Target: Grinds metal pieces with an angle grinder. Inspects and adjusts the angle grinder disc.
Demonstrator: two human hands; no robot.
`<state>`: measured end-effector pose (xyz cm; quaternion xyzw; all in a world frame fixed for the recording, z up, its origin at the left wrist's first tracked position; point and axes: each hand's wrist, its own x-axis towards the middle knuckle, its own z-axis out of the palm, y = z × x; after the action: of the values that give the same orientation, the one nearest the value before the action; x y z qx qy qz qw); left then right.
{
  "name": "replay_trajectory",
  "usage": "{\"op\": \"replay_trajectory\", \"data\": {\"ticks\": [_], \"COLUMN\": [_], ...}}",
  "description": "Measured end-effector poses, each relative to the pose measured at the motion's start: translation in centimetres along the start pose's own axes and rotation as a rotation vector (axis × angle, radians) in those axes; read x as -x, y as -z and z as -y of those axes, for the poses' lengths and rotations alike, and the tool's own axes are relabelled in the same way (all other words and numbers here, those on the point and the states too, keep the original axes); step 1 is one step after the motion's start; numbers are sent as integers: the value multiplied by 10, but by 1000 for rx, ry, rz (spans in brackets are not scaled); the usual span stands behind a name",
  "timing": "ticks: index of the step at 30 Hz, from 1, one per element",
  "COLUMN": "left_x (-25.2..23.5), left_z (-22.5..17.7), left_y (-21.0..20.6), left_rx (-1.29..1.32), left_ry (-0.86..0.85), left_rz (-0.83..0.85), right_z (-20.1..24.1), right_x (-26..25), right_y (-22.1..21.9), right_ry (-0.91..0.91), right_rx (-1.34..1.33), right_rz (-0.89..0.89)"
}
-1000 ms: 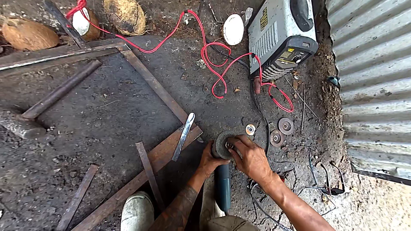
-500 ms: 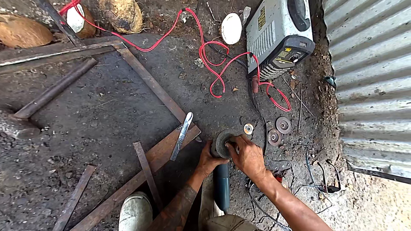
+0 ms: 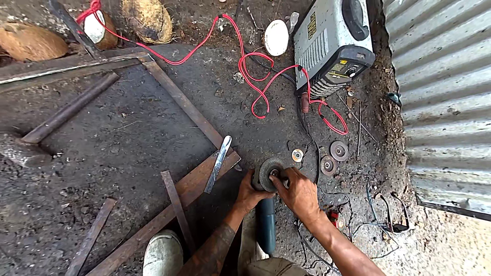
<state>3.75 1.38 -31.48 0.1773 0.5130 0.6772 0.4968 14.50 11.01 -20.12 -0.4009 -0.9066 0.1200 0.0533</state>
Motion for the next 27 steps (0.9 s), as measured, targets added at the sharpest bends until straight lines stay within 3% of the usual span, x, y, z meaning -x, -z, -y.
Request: {"op": "replay_trajectory", "data": {"ticks": [3,8,10,15,16,18,20,23,25,27], "left_x": [1,2,3,5,5,5,7,7,9,8], "left_z": [-2,7,8,12,14,15,14,15,14,13], "left_y": [-2,-3,-2,-4,-4,-5,-6,-5,-3,-1], "left_rx": [-36,-120,-186,-322,-348,-387,-419,-390,-374,-370], "left_ry": [-15,-104,-168,-265,-280,-283,-253,-244,-255,-302], "left_rz": [-1,-47,-60,-77,-88,-118,-145,-163,-158,-126], "right_z": [-14,-17,-21,-35,-37,-38,-27,-4,-4,-15], "right_x": [0,0,-1,-28,-33,-35,-27,-22,-20,-21], "right_y": [-2,-15,-14,-7,-12,-32,-50,-54,-48,-35], "right_ry": [182,168,247,525,529,461,244,10,62,254], "right_rx": [-109,-203,-200,-45,-49,-124,-229,-251,-205,-125], "right_rz": [-14,-127,-133,160,198,79,-61,-98,-36,78]}}
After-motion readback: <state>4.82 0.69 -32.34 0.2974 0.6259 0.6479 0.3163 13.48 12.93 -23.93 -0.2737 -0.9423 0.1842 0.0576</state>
